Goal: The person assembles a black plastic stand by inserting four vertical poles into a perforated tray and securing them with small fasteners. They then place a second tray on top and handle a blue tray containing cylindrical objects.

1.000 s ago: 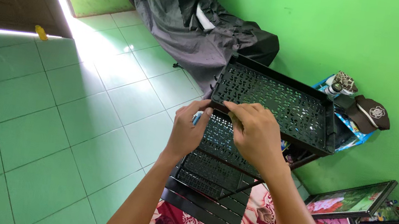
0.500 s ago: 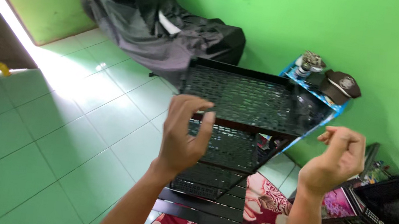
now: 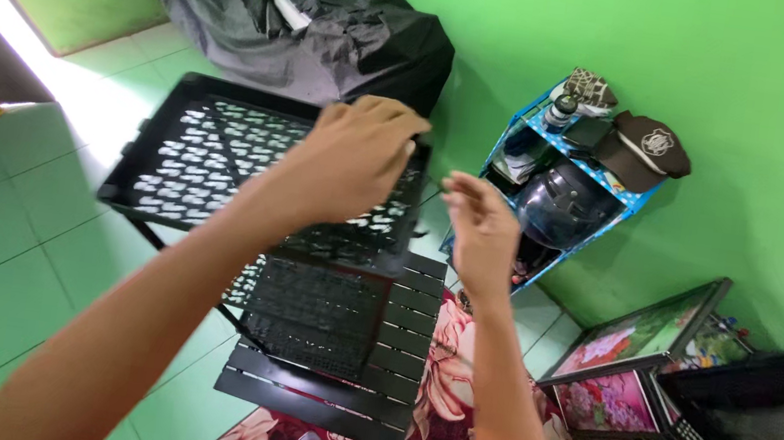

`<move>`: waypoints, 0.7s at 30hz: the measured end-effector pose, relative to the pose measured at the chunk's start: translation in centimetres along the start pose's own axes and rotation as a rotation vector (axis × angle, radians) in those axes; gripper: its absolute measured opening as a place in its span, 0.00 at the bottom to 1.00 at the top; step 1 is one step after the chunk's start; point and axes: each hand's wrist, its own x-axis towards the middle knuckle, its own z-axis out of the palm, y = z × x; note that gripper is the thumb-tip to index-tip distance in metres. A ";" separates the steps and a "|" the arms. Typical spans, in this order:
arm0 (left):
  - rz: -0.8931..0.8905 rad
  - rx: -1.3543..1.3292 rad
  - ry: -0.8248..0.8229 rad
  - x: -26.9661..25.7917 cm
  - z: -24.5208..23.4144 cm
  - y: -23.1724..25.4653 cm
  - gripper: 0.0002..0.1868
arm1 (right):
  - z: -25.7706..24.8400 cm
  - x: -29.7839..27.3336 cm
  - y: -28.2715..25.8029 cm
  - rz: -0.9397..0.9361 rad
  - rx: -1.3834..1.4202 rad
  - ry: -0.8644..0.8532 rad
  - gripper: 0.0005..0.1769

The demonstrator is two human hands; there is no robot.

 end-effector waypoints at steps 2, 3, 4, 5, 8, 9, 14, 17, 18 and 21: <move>-0.078 0.040 -0.071 0.6 0.9 0.2 0.17 | 0.3 0.6 0.6 0.090 -0.024 -0.058 0.16; -0.126 0.040 -0.093 0.9 1.1 0.2 0.17 | 0.5 1.1 0.8 0.129 -0.037 -0.089 0.17; -0.174 0.040 -0.115 1.2 1.3 0.3 0.17 | 0.8 1.4 0.9 0.081 -0.033 -0.123 0.18; -0.184 0.040 -0.112 1.3 1.4 0.6 0.17 | 1.0 1.5 1.0 0.035 -0.029 -0.158 0.19; -0.187 0.056 -0.094 1.6 1.8 1.2 0.17 | 1.7 2.0 1.3 -0.069 0.001 -0.261 0.20; -0.168 0.069 -0.083 1.5 2.0 1.4 0.17 | 2.0 2.1 1.5 -0.096 0.012 -0.293 0.20; -0.153 0.110 -0.039 1.5 2.8 1.9 0.15 | 3.0 2.2 2.2 0.054 0.236 -0.283 0.19; -0.160 0.081 -0.064 1.5 2.6 1.6 0.17 | 2.8 2.3 2.6 0.088 0.279 -0.301 0.20; -0.169 0.080 -0.082 1.4 2.6 1.6 0.18 | 2.7 2.3 2.8 0.087 0.286 -0.309 0.21; -0.166 0.100 -0.117 1.4 2.6 1.3 0.23 | 2.7 2.4 3.3 0.098 0.255 -0.306 0.21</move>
